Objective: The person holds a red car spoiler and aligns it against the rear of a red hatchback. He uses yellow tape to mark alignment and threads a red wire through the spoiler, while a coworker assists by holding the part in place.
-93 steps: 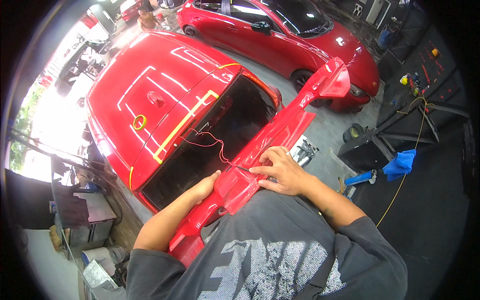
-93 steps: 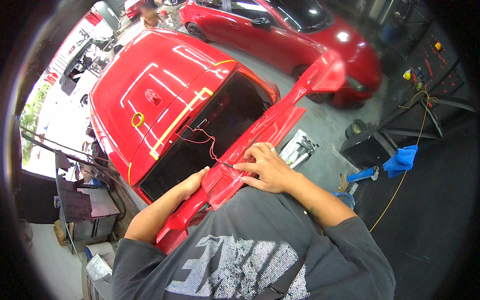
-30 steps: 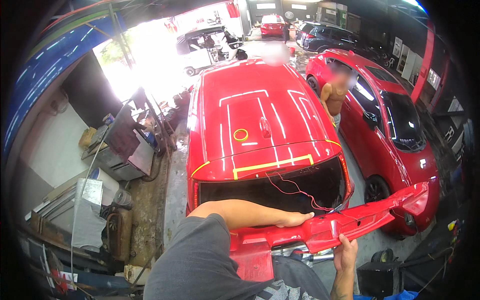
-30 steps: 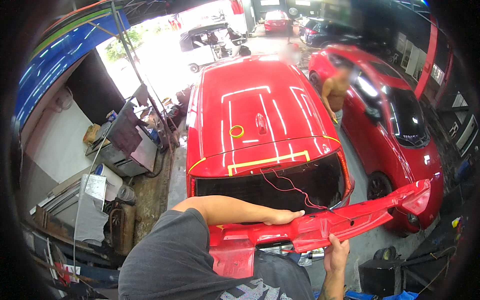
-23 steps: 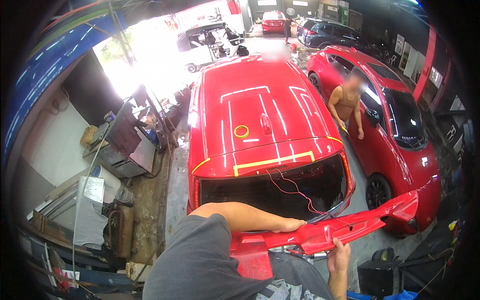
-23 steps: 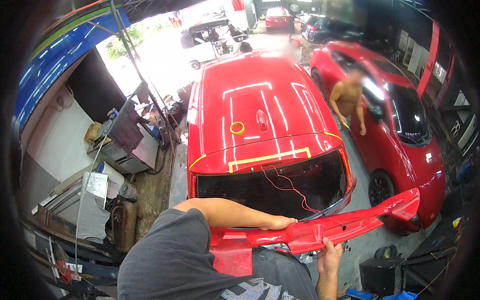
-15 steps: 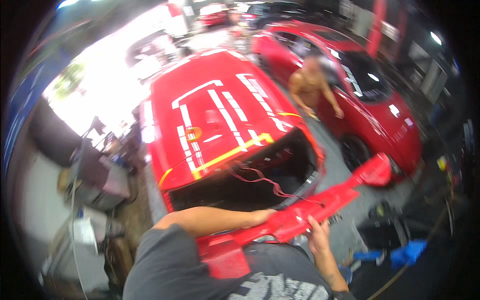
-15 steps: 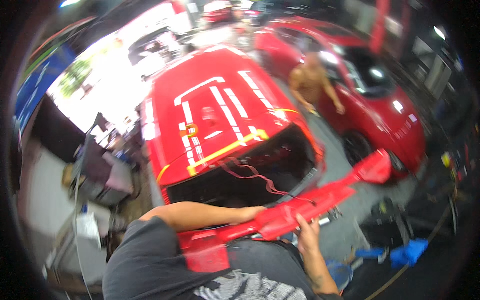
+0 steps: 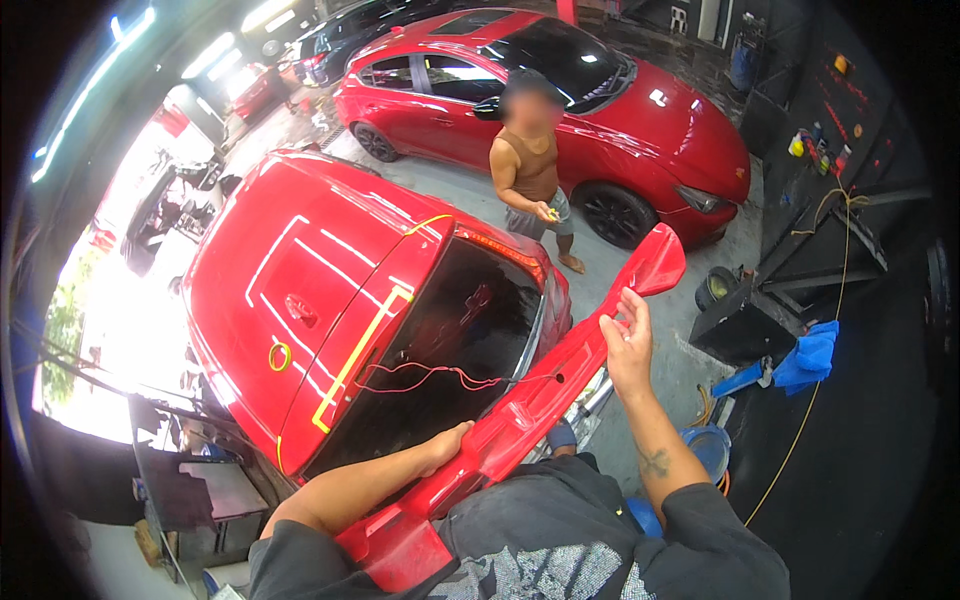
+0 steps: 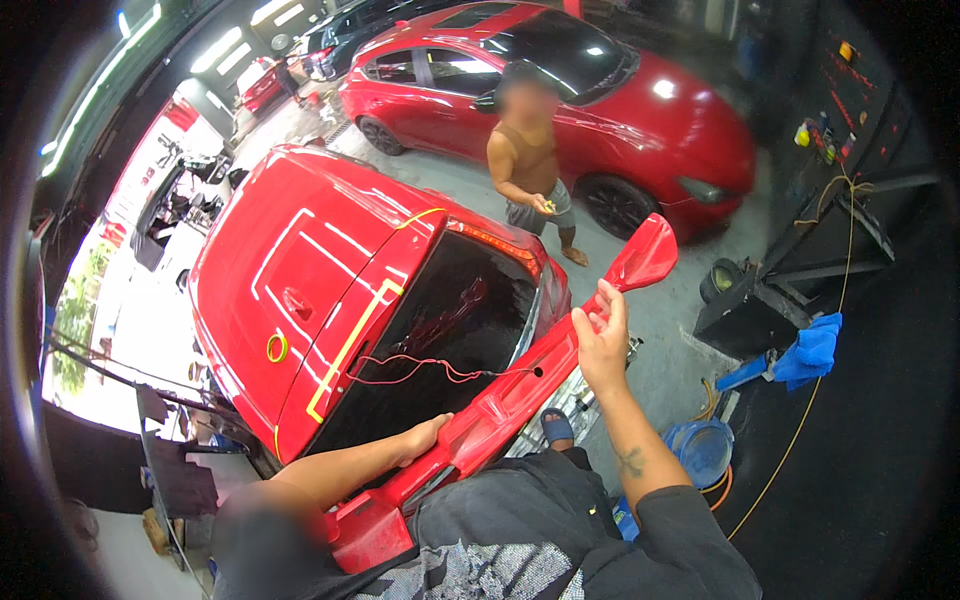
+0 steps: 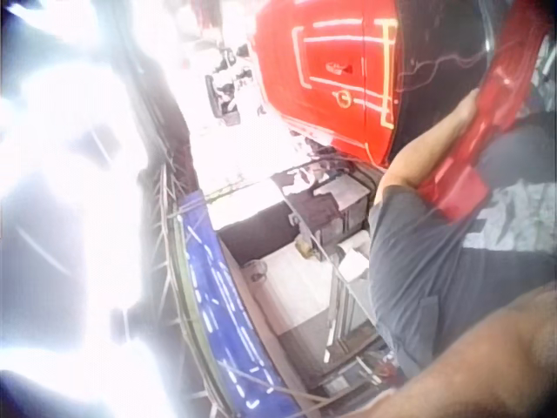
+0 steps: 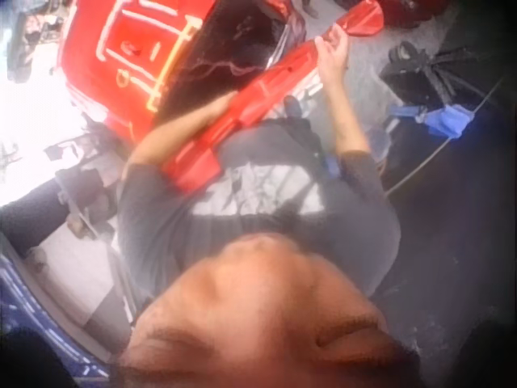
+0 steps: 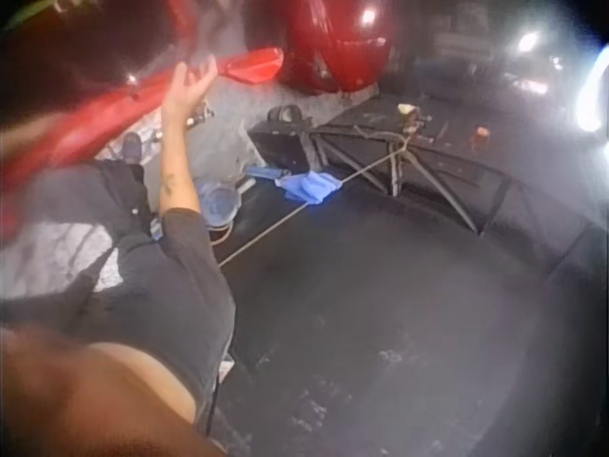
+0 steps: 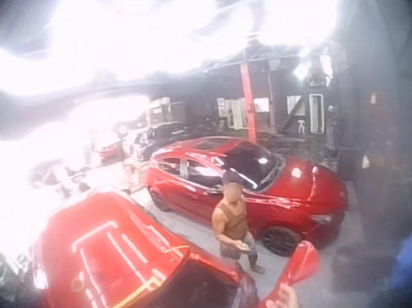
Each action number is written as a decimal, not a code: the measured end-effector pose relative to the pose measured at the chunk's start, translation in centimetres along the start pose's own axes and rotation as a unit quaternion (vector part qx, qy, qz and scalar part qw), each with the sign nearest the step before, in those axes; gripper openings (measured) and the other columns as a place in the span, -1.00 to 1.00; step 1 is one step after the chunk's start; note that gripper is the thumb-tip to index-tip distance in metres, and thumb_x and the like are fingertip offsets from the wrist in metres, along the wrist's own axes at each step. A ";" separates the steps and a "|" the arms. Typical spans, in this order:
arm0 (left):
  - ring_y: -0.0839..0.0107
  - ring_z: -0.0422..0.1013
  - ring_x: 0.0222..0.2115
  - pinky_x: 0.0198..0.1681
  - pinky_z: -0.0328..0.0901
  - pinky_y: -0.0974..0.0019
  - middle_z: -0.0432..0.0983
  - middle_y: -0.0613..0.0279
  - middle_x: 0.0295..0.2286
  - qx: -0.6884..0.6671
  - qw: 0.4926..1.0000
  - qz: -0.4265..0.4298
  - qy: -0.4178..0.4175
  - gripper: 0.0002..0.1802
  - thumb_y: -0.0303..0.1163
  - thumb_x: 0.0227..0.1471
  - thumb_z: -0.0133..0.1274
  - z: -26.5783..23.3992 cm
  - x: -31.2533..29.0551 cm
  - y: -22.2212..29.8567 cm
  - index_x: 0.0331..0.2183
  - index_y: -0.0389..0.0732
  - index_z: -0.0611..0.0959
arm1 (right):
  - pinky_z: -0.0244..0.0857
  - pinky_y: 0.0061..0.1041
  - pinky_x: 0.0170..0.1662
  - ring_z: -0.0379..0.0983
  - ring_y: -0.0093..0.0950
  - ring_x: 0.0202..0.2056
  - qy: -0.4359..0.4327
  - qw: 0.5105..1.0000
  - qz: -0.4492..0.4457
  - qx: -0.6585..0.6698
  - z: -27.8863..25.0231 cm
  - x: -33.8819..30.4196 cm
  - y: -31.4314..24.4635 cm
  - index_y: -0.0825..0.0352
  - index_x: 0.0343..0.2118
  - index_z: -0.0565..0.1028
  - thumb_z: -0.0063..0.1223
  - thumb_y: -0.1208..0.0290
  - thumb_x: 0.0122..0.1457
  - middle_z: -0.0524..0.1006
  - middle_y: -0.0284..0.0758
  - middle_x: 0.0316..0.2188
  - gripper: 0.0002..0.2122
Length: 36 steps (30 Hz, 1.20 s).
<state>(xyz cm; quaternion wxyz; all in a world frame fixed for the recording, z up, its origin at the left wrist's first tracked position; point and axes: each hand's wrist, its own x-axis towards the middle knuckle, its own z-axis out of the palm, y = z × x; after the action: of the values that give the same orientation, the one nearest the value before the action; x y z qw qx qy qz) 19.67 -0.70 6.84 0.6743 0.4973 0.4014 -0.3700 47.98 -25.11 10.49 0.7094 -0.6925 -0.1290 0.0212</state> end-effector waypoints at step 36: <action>0.22 0.64 -0.21 0.04 0.50 0.06 0.72 0.06 -0.14 -0.090 0.992 -0.038 0.083 -0.19 0.29 0.53 -0.44 2.2 3.2 2.9 0.08 -0.08 0.74 | 0.29 -0.06 0.31 0.46 -0.01 0.22 0.007 0.948 -0.100 -0.303 -0.6 18.2 15.7 0.20 0.43 0.42 0.29 0.10 0.37 0.52 -0.04 0.22 -0.38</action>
<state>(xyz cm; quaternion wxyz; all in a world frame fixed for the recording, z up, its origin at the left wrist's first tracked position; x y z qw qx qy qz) 23.97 -2.43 5.39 0.6658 0.4480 0.5065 -0.3154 68.01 -21.31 -2.19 0.4654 -0.8586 -0.1932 -0.0944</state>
